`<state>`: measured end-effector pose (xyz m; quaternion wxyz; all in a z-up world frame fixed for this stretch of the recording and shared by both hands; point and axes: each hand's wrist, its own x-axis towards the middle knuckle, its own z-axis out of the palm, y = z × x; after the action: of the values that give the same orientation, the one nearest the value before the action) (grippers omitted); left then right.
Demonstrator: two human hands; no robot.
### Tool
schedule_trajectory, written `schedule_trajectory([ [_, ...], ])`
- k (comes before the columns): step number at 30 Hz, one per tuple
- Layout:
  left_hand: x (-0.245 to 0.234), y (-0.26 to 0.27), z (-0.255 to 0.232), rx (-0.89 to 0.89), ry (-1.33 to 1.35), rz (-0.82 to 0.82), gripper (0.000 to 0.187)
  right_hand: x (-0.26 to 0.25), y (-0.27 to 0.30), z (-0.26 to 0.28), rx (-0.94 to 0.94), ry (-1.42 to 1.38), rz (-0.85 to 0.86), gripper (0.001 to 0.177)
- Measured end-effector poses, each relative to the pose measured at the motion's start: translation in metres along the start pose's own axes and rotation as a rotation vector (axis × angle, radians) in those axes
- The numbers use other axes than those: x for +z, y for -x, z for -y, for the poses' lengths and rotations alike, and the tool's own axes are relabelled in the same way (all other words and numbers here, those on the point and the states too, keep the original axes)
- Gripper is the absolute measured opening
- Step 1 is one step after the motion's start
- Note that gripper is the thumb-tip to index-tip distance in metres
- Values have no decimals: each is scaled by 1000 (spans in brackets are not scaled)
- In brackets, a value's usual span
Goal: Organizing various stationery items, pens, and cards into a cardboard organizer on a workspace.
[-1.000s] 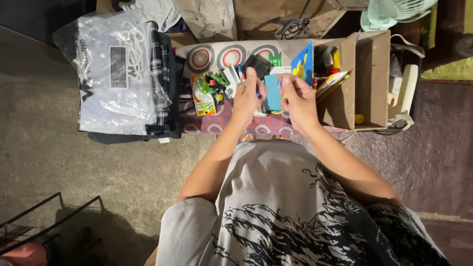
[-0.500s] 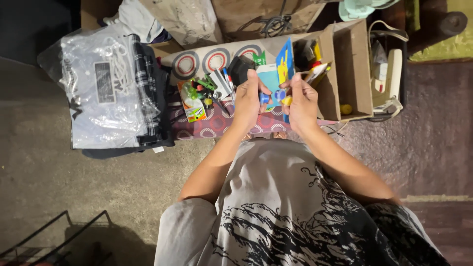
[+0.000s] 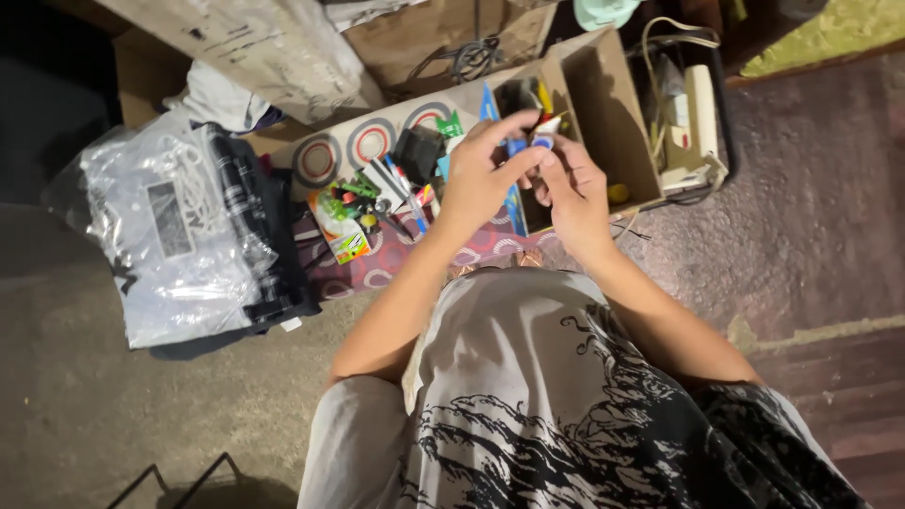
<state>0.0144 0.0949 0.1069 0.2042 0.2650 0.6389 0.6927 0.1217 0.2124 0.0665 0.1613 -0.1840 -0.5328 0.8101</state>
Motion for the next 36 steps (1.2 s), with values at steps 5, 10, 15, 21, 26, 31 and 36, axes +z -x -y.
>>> schedule_trajectory([
  [5, 17, -51, -6, 14, -152, 293, 28, -33, -5, 14, -300, 325, -57, 33],
  [10, 45, -99, -9, -48, -231, 397, 20, -68, -12, 38, -329, 188, -92, 33],
  [15, 79, -123, 16, 336, -822, 208, 14, -115, -9, 49, -414, 118, -371, 26],
  [21, 109, -128, 75, 84, -1270, 365, 14, -135, -8, 28, -398, 224, -449, 18],
  [26, 113, -121, 70, -46, -1321, 407, 15, -141, -11, 15, -400, 150, -398, 20],
  [31, 116, -115, 78, -152, -1346, 451, 19, -146, -17, 10, -373, 155, -386, 25],
  [36, 116, -117, 80, -145, -1371, 465, 18, -142, -22, 18, -301, 156, -365, 27],
])
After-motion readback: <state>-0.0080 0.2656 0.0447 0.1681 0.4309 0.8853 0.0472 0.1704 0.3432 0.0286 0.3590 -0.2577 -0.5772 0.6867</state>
